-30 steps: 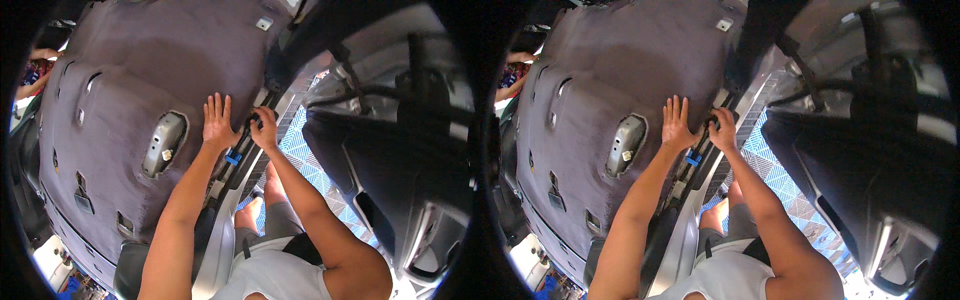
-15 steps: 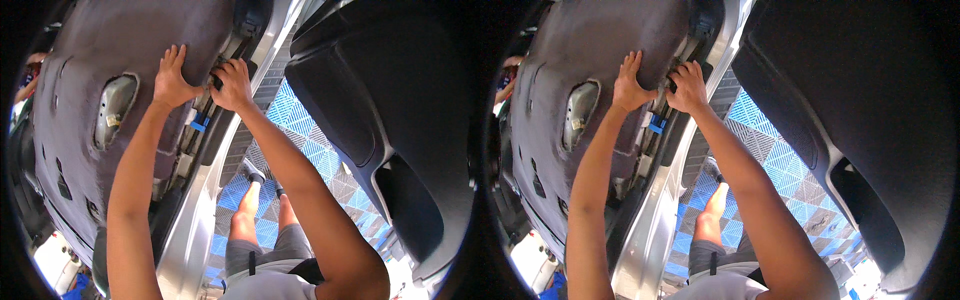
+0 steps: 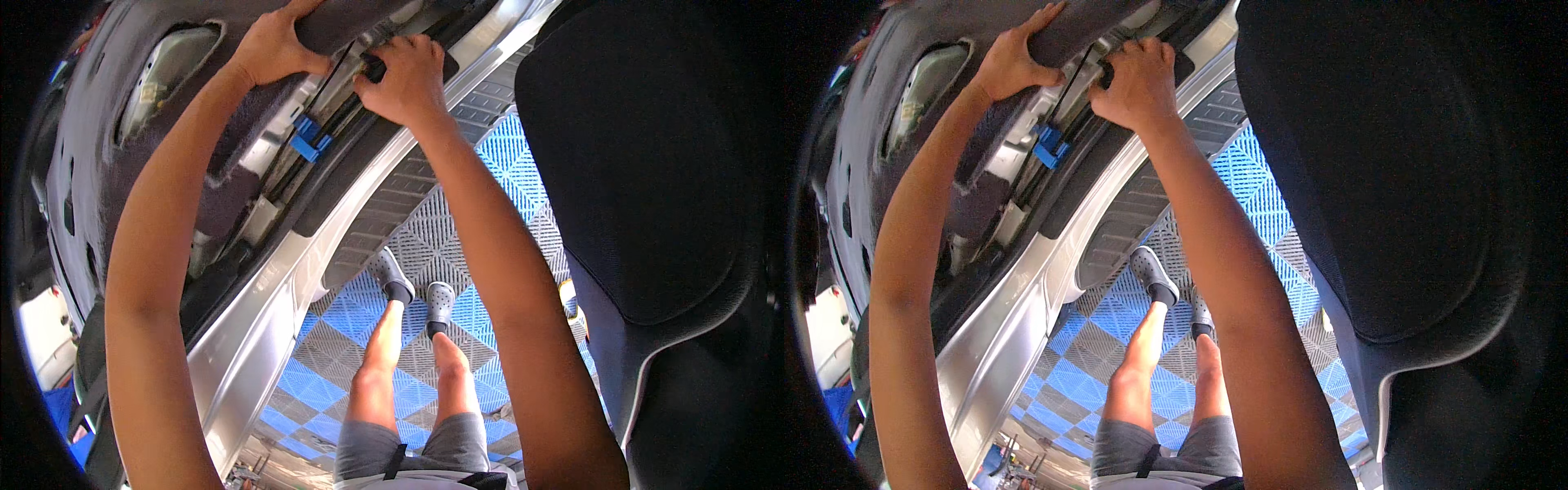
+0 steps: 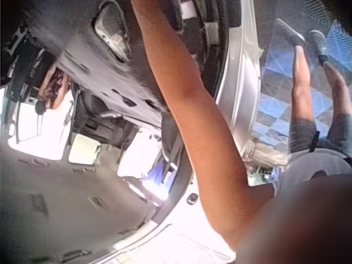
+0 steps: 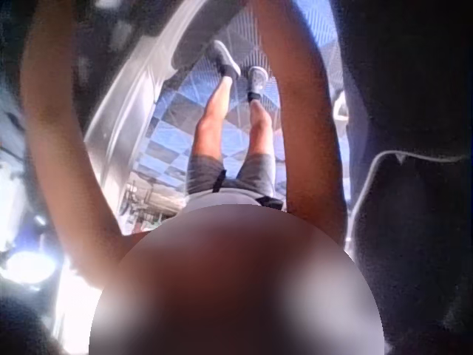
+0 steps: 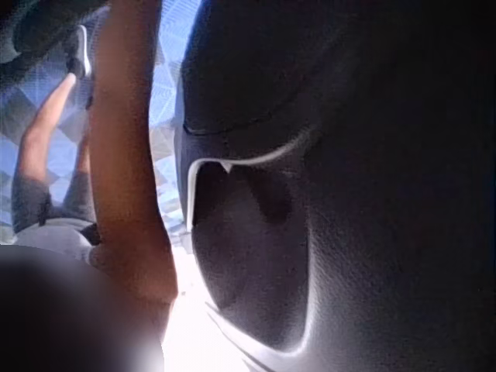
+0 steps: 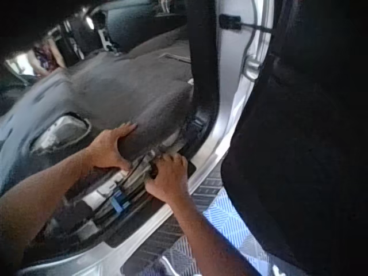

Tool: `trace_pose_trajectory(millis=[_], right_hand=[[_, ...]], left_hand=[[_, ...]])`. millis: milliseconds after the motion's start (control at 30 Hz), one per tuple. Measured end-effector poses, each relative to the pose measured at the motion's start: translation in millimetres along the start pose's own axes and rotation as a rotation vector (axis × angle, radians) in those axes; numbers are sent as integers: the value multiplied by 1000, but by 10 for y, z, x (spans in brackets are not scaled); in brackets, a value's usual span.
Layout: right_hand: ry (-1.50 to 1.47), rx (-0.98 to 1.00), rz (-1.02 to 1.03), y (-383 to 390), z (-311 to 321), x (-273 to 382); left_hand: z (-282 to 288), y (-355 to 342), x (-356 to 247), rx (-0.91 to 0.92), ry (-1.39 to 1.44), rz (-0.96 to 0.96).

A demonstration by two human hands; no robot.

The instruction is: The person installs a large gray carpeted headliner into the trunk of a white car. They align the headliner with the trunk frame, press it into place, and secure it by hand along the edges and around cutouts. Another person assists by holding and adjusting the headliner from the opposite side.

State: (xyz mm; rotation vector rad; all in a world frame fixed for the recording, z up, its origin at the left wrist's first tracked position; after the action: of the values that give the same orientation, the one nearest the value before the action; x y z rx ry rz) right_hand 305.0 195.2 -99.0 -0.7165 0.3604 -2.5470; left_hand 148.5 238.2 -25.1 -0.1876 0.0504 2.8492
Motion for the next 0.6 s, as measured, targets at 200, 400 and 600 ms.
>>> trace_pose_trajectory(millis=[200,400,600], right_hand=[[-31,-43,51,-25,25,-23],[-28,-42,38,-33,-39,-48],[-17,-81,63,-22,47,4]], left_hand=[[40,-11,-1,92,105,149],[38,15,-20,115,135,159],[50,-52,36,85,81,87]])
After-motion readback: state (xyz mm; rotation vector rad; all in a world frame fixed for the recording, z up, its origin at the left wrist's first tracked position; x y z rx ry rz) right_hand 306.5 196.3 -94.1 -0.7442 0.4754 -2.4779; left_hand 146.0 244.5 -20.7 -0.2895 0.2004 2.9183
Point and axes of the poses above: each hand's wrist, its own y-axis away from the middle knuckle, its own z-axis out of the back of the hand, x = y × z, the point moved 10 cm from there along -y, towards the middle knuckle, and after that the axes turned 6 degrees about z, right-handed, at the moved point
